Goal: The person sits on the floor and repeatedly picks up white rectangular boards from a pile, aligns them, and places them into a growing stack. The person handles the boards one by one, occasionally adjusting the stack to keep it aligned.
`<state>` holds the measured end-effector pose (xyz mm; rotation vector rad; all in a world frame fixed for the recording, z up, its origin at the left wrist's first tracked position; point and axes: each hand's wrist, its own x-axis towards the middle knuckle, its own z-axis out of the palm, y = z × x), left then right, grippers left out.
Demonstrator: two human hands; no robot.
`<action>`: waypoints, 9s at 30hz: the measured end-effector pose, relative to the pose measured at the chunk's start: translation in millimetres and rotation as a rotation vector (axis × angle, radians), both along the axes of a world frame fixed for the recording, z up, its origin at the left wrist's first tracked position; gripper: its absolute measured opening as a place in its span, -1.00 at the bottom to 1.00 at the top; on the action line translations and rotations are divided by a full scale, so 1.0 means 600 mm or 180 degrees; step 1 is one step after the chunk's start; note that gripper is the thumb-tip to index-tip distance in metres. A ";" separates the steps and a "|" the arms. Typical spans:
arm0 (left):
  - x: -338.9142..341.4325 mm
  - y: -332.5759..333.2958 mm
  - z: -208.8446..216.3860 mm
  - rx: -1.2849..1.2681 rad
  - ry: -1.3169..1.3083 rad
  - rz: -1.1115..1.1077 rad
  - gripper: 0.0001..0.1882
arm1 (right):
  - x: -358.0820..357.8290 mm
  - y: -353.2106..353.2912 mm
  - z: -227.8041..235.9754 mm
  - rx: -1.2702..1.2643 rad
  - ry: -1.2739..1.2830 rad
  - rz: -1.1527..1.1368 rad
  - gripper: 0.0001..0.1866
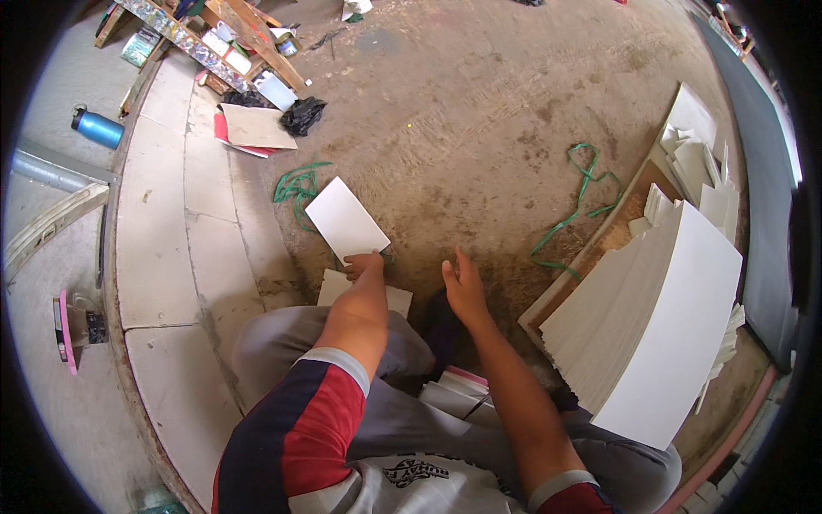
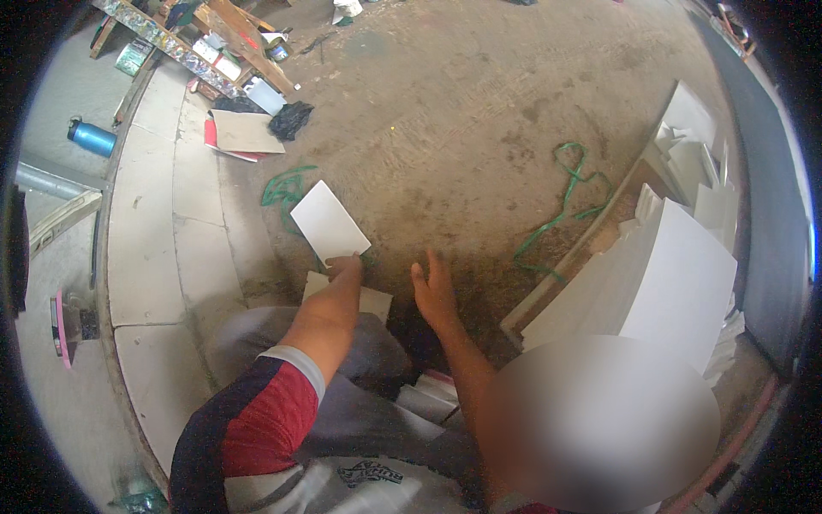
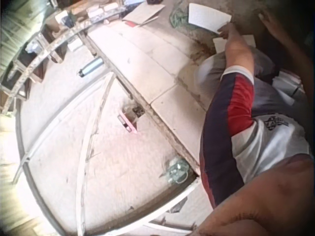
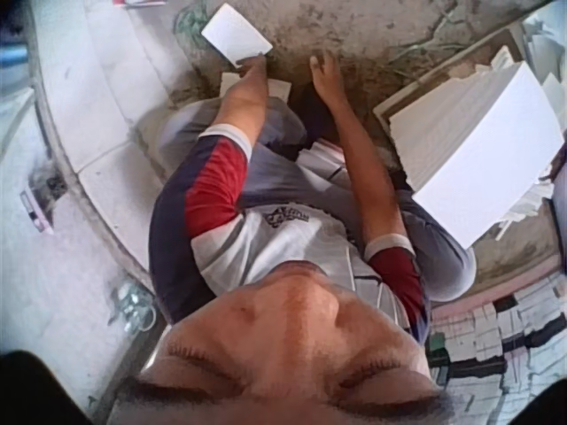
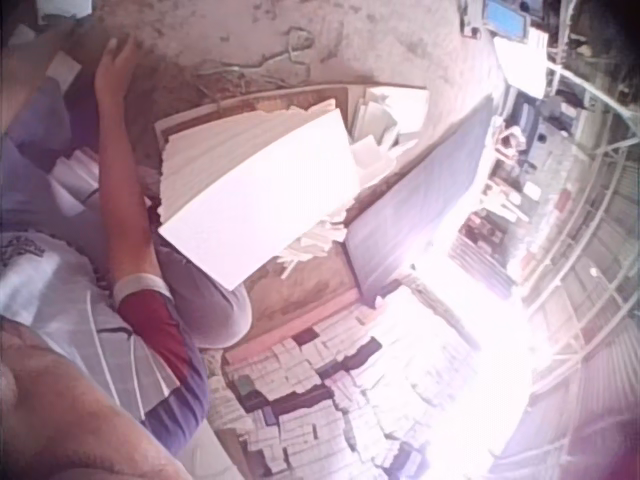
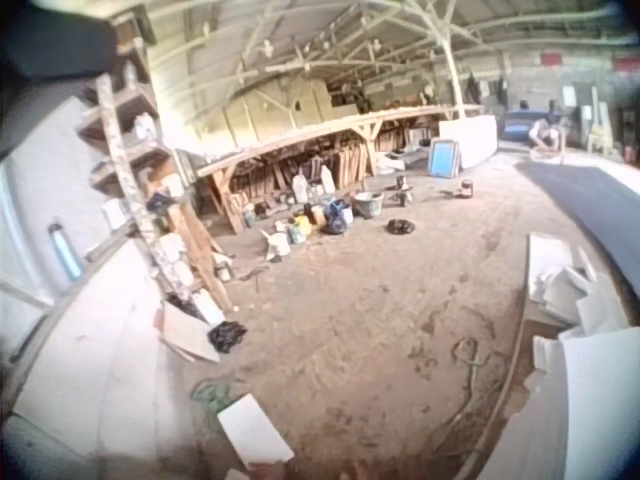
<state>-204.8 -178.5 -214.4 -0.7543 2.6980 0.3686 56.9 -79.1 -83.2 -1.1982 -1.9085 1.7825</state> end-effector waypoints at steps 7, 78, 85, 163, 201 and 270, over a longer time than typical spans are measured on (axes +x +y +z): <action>0.007 0.016 0.058 -0.0211 -0.0320 0.0098 0.13 | 0.029 0.008 0.001 -0.0044 -0.0181 -0.0084 -0.23; 0.702 0.183 0.931 0.4774 -0.0491 -0.4589 -0.49 | 0.642 0.036 0.693 0.2841 -0.0812 -0.2567 -0.56; 0.737 0.185 0.890 0.4320 -0.0290 -0.4964 -0.52 | 0.692 0.048 0.647 0.2540 -0.0677 -0.2537 -0.52; 0.762 0.158 0.606 0.5288 -0.2708 -0.3381 -0.34 | 0.693 0.025 0.429 0.0029 0.1453 -0.2347 -0.45; 0.831 0.220 0.491 0.4810 -0.3716 -0.2908 -0.02 | 0.887 0.019 0.123 -0.1331 0.1467 -0.2911 0.09; 0.867 0.575 0.222 0.3596 -0.1631 -0.4108 0.06 | 0.794 0.378 0.048 -0.1569 0.2170 -0.2703 0.03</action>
